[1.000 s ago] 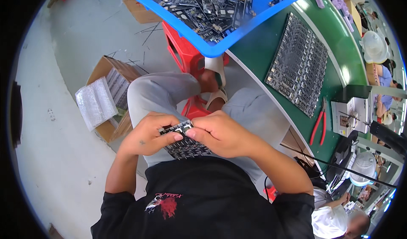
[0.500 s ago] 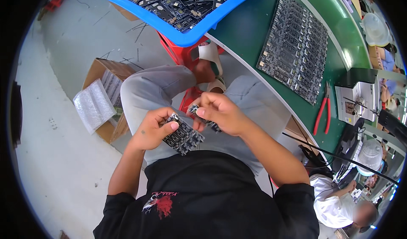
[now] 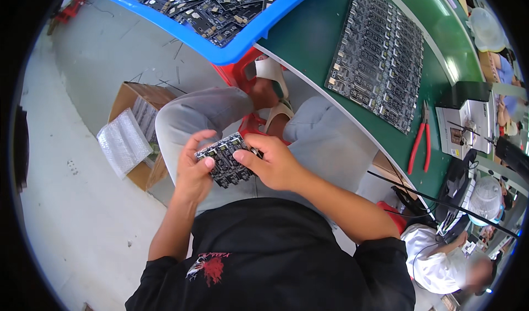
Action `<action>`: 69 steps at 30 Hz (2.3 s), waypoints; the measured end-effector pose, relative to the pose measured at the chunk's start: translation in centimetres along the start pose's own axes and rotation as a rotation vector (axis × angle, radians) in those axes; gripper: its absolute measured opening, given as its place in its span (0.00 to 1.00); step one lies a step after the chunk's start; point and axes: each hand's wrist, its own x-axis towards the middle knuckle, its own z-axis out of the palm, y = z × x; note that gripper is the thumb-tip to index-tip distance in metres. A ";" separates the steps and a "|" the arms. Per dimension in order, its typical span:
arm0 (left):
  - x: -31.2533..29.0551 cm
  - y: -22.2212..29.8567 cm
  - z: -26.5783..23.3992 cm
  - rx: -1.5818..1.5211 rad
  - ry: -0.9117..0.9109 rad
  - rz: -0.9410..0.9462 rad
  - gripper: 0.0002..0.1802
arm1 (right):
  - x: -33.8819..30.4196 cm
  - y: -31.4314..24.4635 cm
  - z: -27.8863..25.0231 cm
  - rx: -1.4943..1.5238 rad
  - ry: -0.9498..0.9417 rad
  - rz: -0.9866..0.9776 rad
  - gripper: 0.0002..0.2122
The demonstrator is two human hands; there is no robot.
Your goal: Breaking apart individual circuit boards from a larger manufactured sheet.
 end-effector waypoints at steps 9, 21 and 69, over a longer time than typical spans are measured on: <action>-0.5 -4.1 -0.7 0.003 0.062 0.004 0.12 | -1.2 -0.6 -0.4 -0.019 -0.155 -0.025 0.15; 2.9 -5.1 -1.8 -0.139 0.060 -0.022 0.16 | 0.6 2.6 -1.5 0.212 -0.081 0.154 0.18; 12.9 19.0 17.0 1.357 -0.002 0.878 0.27 | 14.2 -25.7 -11.8 -1.039 0.325 -0.614 0.17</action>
